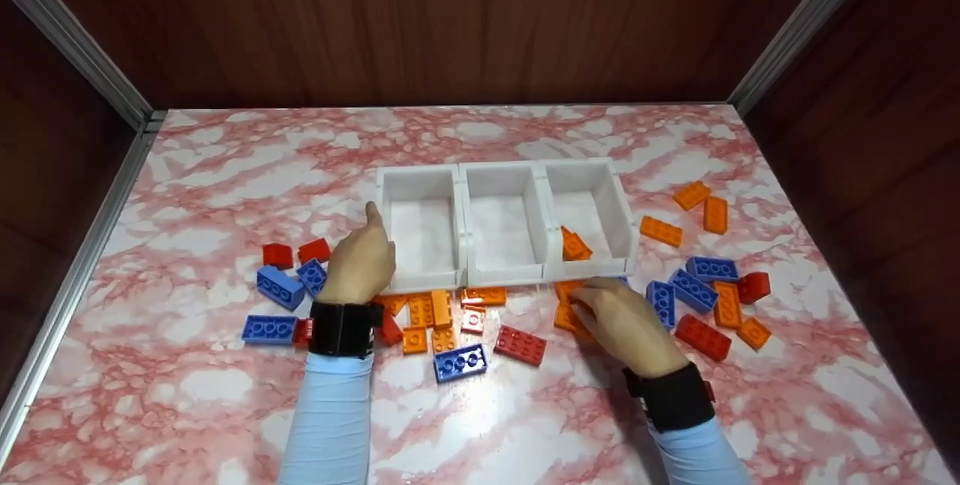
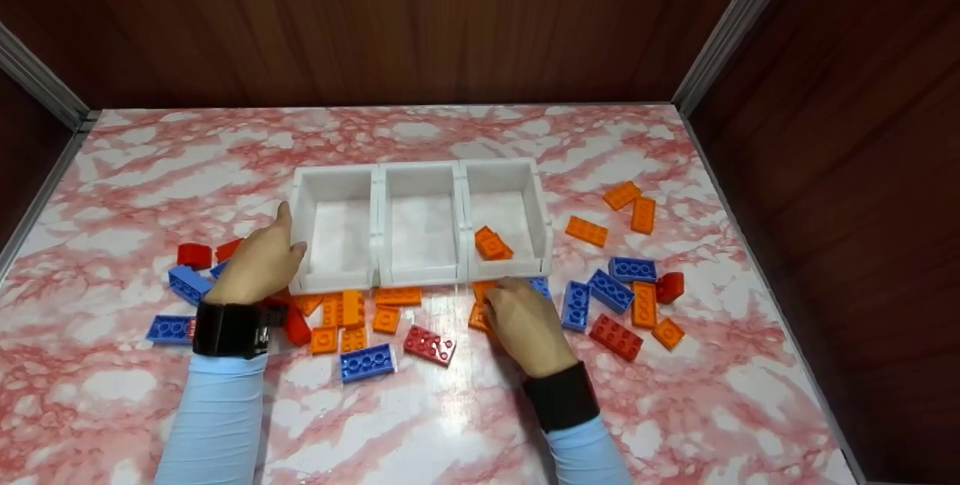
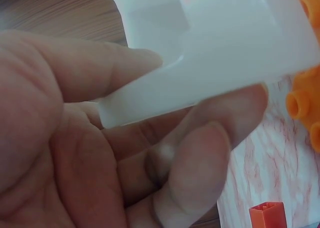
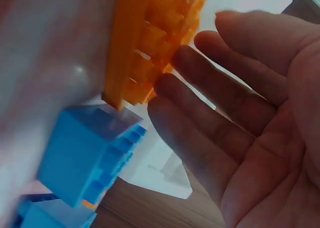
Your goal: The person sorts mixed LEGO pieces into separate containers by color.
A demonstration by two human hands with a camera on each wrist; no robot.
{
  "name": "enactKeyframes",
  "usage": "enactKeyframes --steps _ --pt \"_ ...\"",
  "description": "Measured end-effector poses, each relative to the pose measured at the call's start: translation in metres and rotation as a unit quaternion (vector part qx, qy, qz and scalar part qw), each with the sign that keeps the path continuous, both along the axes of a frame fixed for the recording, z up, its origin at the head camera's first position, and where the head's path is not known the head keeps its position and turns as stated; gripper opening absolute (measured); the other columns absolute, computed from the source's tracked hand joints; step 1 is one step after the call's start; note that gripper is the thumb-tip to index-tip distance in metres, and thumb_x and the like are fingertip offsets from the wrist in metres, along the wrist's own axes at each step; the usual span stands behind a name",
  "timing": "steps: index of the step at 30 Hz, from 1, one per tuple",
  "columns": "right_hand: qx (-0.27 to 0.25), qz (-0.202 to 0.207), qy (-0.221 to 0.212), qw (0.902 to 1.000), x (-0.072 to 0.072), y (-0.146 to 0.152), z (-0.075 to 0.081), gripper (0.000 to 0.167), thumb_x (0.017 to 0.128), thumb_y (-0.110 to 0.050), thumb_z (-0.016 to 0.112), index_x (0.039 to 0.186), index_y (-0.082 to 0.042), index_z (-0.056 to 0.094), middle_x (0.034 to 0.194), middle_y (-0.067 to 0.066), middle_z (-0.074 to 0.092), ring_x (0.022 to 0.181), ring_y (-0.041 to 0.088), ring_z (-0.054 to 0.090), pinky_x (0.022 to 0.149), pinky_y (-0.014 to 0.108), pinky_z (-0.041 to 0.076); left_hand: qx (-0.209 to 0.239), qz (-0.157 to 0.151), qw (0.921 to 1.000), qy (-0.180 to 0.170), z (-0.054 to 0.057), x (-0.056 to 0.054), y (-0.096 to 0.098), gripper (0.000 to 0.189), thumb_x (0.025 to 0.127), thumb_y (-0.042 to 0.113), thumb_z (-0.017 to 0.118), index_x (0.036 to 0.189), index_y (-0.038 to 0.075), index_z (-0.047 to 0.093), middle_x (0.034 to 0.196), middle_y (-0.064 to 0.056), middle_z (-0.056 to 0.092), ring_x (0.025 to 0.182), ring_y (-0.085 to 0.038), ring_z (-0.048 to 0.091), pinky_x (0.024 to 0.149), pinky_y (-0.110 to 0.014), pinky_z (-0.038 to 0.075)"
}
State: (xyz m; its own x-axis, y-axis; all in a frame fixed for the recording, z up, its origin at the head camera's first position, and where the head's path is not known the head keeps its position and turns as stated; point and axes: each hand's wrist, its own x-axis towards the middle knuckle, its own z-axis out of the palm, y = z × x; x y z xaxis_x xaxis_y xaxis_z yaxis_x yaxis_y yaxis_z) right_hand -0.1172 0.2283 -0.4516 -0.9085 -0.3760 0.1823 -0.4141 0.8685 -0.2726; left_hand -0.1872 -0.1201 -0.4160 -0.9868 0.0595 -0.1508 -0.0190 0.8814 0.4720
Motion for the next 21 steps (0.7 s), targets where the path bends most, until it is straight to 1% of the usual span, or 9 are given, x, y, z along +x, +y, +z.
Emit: enactKeyframes --steps 5,8,10,12,15,18,19,21 --pt "0.009 0.000 -0.005 0.9999 0.010 0.001 -0.001 0.013 0.089 -0.011 0.074 0.100 -0.005 0.076 0.093 0.005 0.066 0.084 0.023 0.062 0.076 0.040 0.055 0.002 -0.005 1.0000 0.003 0.000 0.000 -0.001 0.075 0.102 0.018 0.050 0.154 -0.009 0.004 0.064 -0.009 0.057 0.048 -0.023 0.051 0.044 -0.035 0.040" --pt "0.007 0.002 -0.011 0.9999 0.016 0.002 -0.001 0.012 0.090 -0.013 0.073 0.101 -0.008 0.076 0.094 0.003 0.067 0.085 0.021 0.062 0.076 0.038 0.054 0.001 -0.008 1.0000 0.005 0.001 0.000 -0.001 0.075 0.102 0.019 0.051 0.154 -0.009 0.004 0.067 -0.011 0.058 0.052 -0.025 0.054 0.047 -0.036 0.042" --pt "0.001 0.000 -0.001 1.0000 0.019 0.003 -0.001 0.011 0.090 -0.013 0.074 0.100 -0.008 0.077 0.095 0.002 0.067 0.087 0.021 0.063 0.077 0.038 0.054 0.000 -0.010 0.9999 0.006 0.001 0.000 0.000 0.075 0.102 0.019 0.051 0.154 -0.009 0.005 0.069 -0.011 0.058 0.054 -0.025 0.054 0.049 -0.036 0.044" --pt "-0.008 -0.014 0.017 0.9997 0.022 0.005 -0.001 0.012 0.089 -0.013 0.074 0.100 -0.007 0.077 0.097 0.005 0.068 0.089 0.023 0.063 0.079 0.039 0.054 0.000 -0.012 0.9999 0.007 0.001 -0.001 0.000 0.075 0.102 0.018 0.051 0.154 -0.009 0.004 0.069 -0.012 0.058 0.054 -0.026 0.055 0.050 -0.037 0.044" --pt "-0.027 -0.051 0.043 0.9974 0.022 0.006 -0.002 0.017 0.088 -0.013 0.076 0.103 -0.004 0.076 0.102 0.012 0.067 0.092 0.030 0.063 0.082 0.044 0.054 0.001 -0.013 0.9999 0.008 0.000 -0.001 0.000 0.074 0.102 0.018 0.051 0.153 -0.010 0.005 0.069 -0.012 0.058 0.055 -0.026 0.055 0.051 -0.037 0.044" --pt "-0.041 -0.091 0.037 0.9943 0.022 0.005 -0.003 0.027 0.088 -0.017 0.077 0.110 -0.001 0.073 0.107 0.017 0.065 0.094 0.034 0.062 0.084 0.049 0.053 0.003 -0.010 0.9999 0.005 0.000 -0.001 -0.001 0.074 0.102 0.018 0.050 0.154 -0.009 0.004 0.069 -0.012 0.058 0.055 -0.026 0.055 0.051 -0.037 0.044" --pt "-0.043 -0.100 0.032 0.9935 0.022 0.003 -0.004 0.030 0.088 -0.018 0.077 0.112 -0.001 0.072 0.108 0.018 0.065 0.094 0.035 0.062 0.084 0.050 0.053 0.004 -0.008 0.9999 0.004 0.000 -0.001 -0.001 0.074 0.102 0.018 0.050 0.154 -0.009 0.005 0.069 -0.012 0.058 0.055 -0.026 0.055 0.051 -0.037 0.044" --pt "-0.036 -0.105 0.032 0.9933 0.022 0.001 -0.005 0.035 0.087 -0.021 0.078 0.114 -0.001 0.071 0.109 0.019 0.066 0.095 0.037 0.063 0.085 0.051 0.053 0.005 -0.004 1.0000 0.003 -0.001 -0.001 0.000 0.074 0.102 0.018 0.051 0.154 -0.009 0.005 0.069 -0.012 0.059 0.055 -0.026 0.055 0.051 -0.037 0.044"
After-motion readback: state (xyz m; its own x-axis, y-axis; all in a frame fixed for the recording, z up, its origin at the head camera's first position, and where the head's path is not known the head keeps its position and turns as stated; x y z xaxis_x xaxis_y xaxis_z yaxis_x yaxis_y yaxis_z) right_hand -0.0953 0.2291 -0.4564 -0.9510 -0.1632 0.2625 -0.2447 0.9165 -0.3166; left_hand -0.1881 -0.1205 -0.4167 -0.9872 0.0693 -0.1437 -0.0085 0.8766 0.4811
